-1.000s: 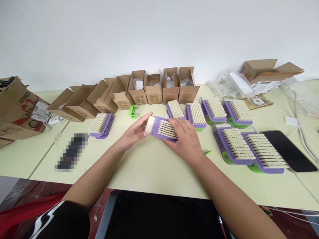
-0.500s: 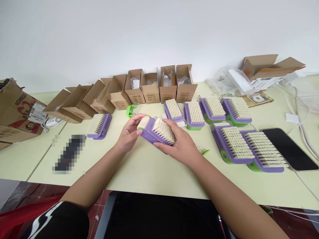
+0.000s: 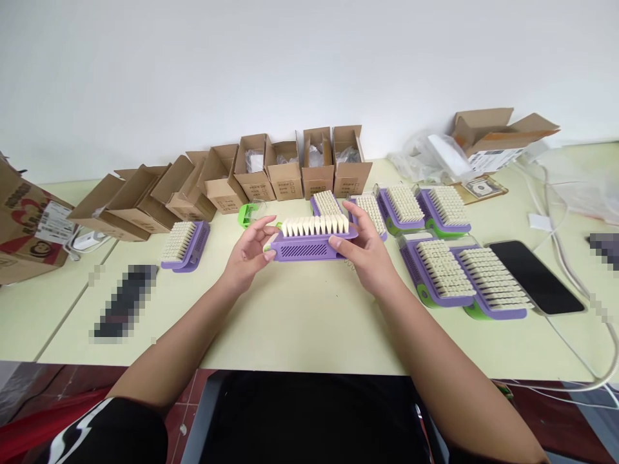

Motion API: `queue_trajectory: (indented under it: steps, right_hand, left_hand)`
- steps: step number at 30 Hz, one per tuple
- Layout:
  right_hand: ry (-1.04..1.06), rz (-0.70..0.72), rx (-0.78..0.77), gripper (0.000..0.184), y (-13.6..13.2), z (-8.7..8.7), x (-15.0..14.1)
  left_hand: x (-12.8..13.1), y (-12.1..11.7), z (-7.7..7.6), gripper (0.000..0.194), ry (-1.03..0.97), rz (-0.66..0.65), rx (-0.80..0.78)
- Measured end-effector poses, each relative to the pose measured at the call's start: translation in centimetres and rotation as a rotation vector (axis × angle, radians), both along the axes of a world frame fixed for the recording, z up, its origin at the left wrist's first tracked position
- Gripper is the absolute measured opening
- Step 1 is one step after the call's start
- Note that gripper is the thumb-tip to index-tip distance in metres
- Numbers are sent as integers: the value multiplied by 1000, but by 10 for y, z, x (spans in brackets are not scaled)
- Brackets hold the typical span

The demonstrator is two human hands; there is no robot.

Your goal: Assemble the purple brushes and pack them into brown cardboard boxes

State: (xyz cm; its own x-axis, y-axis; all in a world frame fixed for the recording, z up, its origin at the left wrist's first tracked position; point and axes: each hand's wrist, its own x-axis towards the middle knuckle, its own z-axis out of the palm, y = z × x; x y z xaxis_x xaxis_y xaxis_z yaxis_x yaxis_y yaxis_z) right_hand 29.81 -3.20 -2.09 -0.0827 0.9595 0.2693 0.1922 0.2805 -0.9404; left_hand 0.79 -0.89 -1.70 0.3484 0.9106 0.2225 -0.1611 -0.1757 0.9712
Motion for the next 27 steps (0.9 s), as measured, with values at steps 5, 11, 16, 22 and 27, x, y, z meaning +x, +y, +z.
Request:
queue_trajectory:
  steps: [5, 11, 16, 22, 27]
  right_hand:
    - [-15, -71, 44, 74, 2, -2, 2]
    - [-49, 40, 26, 82, -4, 4, -3]
    - [1, 177, -55, 96, -18, 6, -20]
    - [-68, 261, 5, 100, -28, 9, -29]
    - [-156, 209, 140, 106, -40, 24, -13]
  left_hand:
    - [0, -7, -5, 87, 130, -121, 28]
    - [-3, -11, 4, 104, 268, -177, 72]
    - [-3, -15, 17, 121, 540, -198, 200]
    - [-3, -18, 19, 113, 673, -202, 381]
    - [-6, -19, 16, 110, 631, -85, 466]
